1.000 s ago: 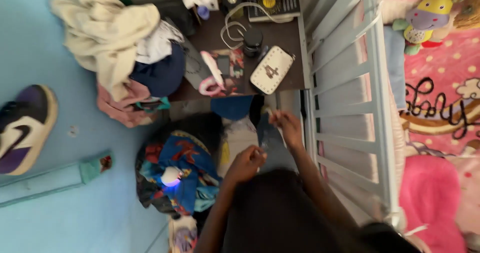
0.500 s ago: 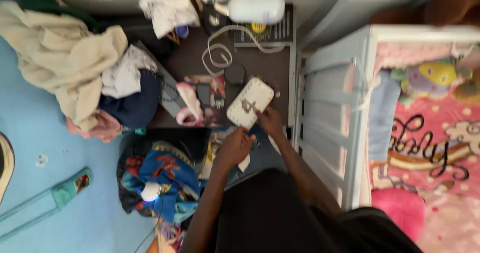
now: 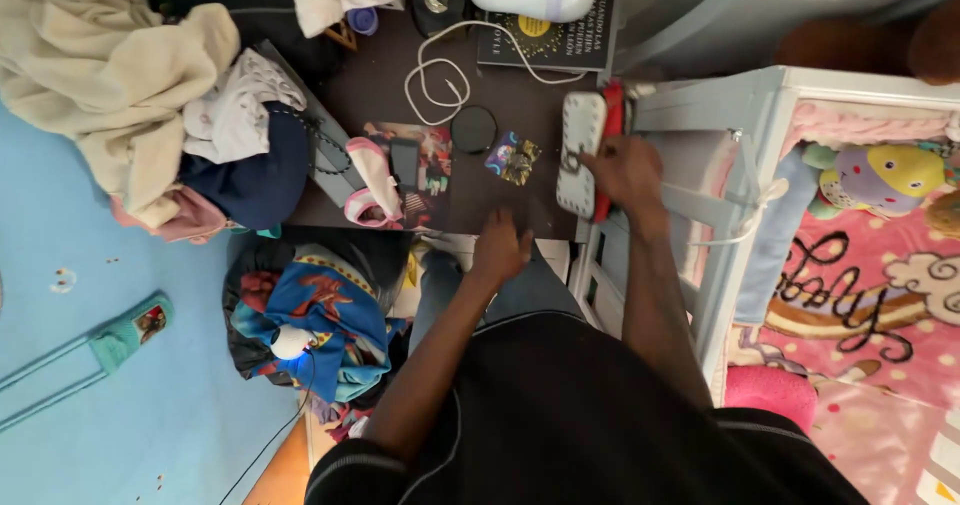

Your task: Organizing and putting away clothes and personal items in a bedroom.

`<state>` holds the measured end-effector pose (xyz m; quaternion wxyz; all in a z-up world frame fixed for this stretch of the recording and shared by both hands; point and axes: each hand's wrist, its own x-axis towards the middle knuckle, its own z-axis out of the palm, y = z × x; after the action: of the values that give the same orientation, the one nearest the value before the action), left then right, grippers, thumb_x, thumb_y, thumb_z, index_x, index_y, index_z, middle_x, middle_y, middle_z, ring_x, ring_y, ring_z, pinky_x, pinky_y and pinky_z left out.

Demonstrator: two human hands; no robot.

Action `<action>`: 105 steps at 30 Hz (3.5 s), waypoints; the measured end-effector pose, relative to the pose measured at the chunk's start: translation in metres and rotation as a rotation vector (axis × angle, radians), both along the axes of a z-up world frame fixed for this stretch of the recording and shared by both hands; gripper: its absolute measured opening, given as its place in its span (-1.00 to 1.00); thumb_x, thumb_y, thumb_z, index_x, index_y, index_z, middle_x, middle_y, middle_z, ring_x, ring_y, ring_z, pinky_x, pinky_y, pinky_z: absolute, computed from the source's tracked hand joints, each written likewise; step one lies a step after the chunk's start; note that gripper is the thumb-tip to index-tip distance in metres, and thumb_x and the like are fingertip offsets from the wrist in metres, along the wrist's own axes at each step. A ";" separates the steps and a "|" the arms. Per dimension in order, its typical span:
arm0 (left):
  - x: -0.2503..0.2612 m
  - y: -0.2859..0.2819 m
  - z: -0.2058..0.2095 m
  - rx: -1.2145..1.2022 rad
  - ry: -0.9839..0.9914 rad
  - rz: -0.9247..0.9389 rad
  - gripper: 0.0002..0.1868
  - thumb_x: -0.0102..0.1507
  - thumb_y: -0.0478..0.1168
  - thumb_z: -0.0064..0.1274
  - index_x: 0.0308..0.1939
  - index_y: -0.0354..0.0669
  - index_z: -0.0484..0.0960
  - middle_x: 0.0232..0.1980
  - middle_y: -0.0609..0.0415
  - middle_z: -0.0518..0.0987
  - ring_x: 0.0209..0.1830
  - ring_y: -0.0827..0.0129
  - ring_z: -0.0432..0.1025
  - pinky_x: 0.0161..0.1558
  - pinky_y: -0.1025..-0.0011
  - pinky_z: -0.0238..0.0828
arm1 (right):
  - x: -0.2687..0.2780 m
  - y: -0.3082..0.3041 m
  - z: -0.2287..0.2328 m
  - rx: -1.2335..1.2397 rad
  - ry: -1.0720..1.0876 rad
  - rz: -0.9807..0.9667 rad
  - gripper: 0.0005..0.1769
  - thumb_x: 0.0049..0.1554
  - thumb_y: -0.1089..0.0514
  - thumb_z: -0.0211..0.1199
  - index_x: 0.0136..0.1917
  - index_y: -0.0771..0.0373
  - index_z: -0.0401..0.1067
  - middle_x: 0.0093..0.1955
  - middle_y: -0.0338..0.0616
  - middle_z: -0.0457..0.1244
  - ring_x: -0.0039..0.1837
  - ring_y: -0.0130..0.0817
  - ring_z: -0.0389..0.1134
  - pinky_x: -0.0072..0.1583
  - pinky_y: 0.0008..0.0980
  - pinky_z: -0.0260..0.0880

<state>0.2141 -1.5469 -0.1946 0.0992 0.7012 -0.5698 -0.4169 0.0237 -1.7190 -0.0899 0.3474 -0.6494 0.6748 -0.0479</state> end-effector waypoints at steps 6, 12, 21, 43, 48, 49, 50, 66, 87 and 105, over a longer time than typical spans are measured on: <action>-0.020 -0.072 0.007 -0.324 -0.286 0.010 -0.17 0.24 -0.06 0.11 0.50 -0.27 0.14 0.52 -0.46 0.04 0.42 -0.40 0.07 0.27 -0.10 0.12 | 0.039 -0.018 -0.039 -0.067 -0.092 0.059 -0.70 0.07 0.03 0.49 -0.18 0.28 0.49 -0.27 -0.06 0.37 -0.17 -0.13 0.44 -0.08 -0.19 0.40; -0.015 -0.056 -0.038 -0.253 -0.203 0.296 -0.37 0.12 -0.09 0.28 0.19 -0.23 0.45 0.38 -0.31 0.29 0.37 -0.26 0.23 0.35 -0.04 0.16 | 0.030 0.016 -0.053 -0.444 -0.452 -0.153 -0.84 0.18 0.40 0.33 0.03 0.31 0.46 -0.06 -0.10 0.38 0.00 -0.31 0.44 0.08 -0.30 0.45; -0.023 -0.071 -0.080 -0.211 -0.229 0.561 -0.38 0.02 -0.15 0.33 0.08 -0.31 0.47 0.07 -0.19 0.51 0.18 -0.11 0.37 0.30 0.08 0.28 | 0.030 0.037 -0.057 -0.485 -0.483 -0.421 -0.64 0.05 0.37 0.41 0.10 0.29 0.41 0.04 -0.09 0.31 0.08 -0.35 0.38 0.01 -0.37 0.43; -0.040 -0.096 -0.077 -0.025 -0.133 0.600 -0.58 -0.02 -0.23 0.30 -0.12 -0.30 0.59 -0.05 -0.24 0.58 0.07 -0.14 0.44 0.18 0.03 0.33 | 0.010 0.024 -0.063 -0.045 -0.399 -0.460 -0.65 -0.11 0.25 0.50 -0.04 0.34 0.51 -0.12 -0.11 0.43 -0.05 -0.40 0.48 0.03 -0.44 0.51; -0.035 -0.063 -0.065 -0.434 0.039 0.573 -0.67 0.17 -0.33 0.13 0.02 -0.28 0.54 -0.04 -0.40 0.54 -0.06 -0.31 0.47 -0.03 -0.06 0.44 | -0.003 0.020 -0.055 0.146 -0.201 -0.238 -0.61 -0.20 0.14 0.57 -0.10 0.31 0.59 -0.26 -0.12 0.43 -0.21 -0.42 0.46 -0.08 -0.41 0.46; -0.033 -0.060 -0.054 -0.434 0.040 0.562 -0.67 0.17 -0.33 0.13 0.02 -0.28 0.54 -0.04 -0.40 0.54 -0.06 -0.31 0.47 -0.03 -0.06 0.44 | -0.003 0.017 -0.060 0.145 -0.204 -0.249 -0.61 -0.20 0.14 0.57 -0.10 0.31 0.59 -0.26 -0.12 0.43 -0.21 -0.42 0.46 -0.08 -0.41 0.46; -0.031 -0.057 -0.043 -0.338 0.205 0.615 -0.73 0.28 -0.25 0.06 0.02 -0.26 0.45 -0.11 -0.29 0.60 -0.10 -0.22 0.53 -0.04 -0.03 0.47 | -0.003 0.015 -0.065 0.312 -0.263 -0.243 -0.58 -0.23 0.13 0.57 -0.11 0.31 0.56 -0.28 -0.11 0.41 -0.26 -0.42 0.44 -0.14 -0.40 0.47; -0.025 -0.166 0.041 -0.445 -0.115 -0.259 -0.53 0.00 -0.26 0.32 0.00 -0.13 0.63 -0.05 -0.06 0.64 0.08 0.07 0.50 0.24 0.07 0.24 | 0.008 0.027 -0.088 -0.024 -0.322 -0.342 -0.78 0.06 0.13 0.37 -0.13 0.37 0.57 -0.30 -0.02 0.39 -0.32 -0.35 0.45 -0.21 -0.34 0.45; -0.029 -0.136 0.053 -0.332 -0.043 0.164 -0.11 0.12 -0.20 0.23 0.35 -0.71 0.16 0.20 -0.54 0.37 0.19 -0.35 0.35 0.14 0.05 0.36 | 0.022 0.025 -0.054 0.034 -0.174 -0.271 -0.70 0.04 0.00 0.47 -0.16 0.28 0.56 -0.28 -0.06 0.40 -0.25 -0.29 0.42 -0.13 -0.34 0.41; -0.027 -0.115 0.014 -0.369 -0.132 -0.158 -0.34 0.18 -0.30 0.05 0.34 -0.50 0.30 0.31 -0.40 0.43 0.13 -0.17 0.42 0.12 0.09 0.41 | 0.022 0.056 -0.104 -0.202 -0.504 -0.315 -0.54 0.04 0.08 0.55 0.13 0.28 0.47 -0.10 -0.13 0.41 -0.04 -0.41 0.44 0.04 -0.41 0.49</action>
<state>0.1869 -1.6623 -0.1802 0.1555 0.6502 -0.6949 -0.2651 0.0461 -1.6627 -0.1941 0.4258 -0.5358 0.6516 -0.3272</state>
